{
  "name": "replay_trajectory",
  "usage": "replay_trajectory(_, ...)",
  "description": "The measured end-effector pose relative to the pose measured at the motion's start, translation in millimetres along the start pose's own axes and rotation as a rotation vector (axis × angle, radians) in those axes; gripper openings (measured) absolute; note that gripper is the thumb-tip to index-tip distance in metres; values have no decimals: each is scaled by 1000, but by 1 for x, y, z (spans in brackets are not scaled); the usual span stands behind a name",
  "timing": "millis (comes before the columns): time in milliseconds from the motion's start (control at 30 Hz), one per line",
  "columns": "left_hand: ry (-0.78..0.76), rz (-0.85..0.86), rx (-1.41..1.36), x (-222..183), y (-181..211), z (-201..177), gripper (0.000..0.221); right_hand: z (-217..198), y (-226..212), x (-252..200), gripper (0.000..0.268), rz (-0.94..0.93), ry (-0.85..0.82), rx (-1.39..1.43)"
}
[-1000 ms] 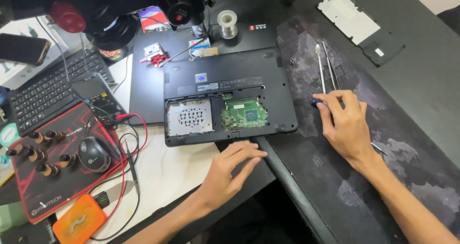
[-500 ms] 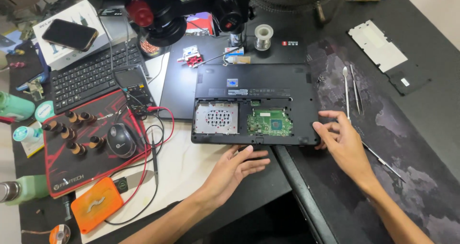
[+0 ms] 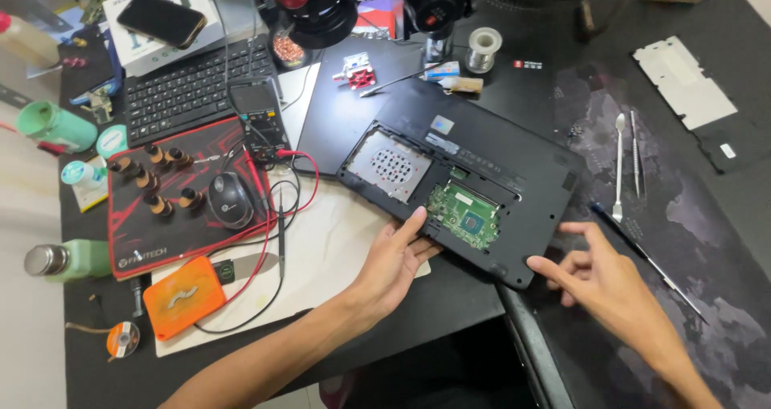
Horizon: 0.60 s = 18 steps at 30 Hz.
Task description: Disassembling a laptop using various repair tools like a screwdriver and a spudger.
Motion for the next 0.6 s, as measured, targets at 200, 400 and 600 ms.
replay_trajectory(200, 18, 1, 20, 4, 0, 6, 39, 46, -96, -35, 35, 210, 272, -1068)
replay_trajectory(400, -82, 112, 10, 9, -10, -7, 36, 139, -158, -31, 63, -571, -269, -893)
replay_trajectory(600, 44, 76, 112, -6, 5, -14, 32, 112, -149, -4, 53, -551, -197, -984)
Point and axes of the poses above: each hand's wrist, its own x-axis towards the middle knuckle, its own z-axis out of the palm, y = z × x, the point moved 6 cm from there along x, towards the middle knuckle, and after that the axes turned 15 degrees about -y, right-handed, at the moved point
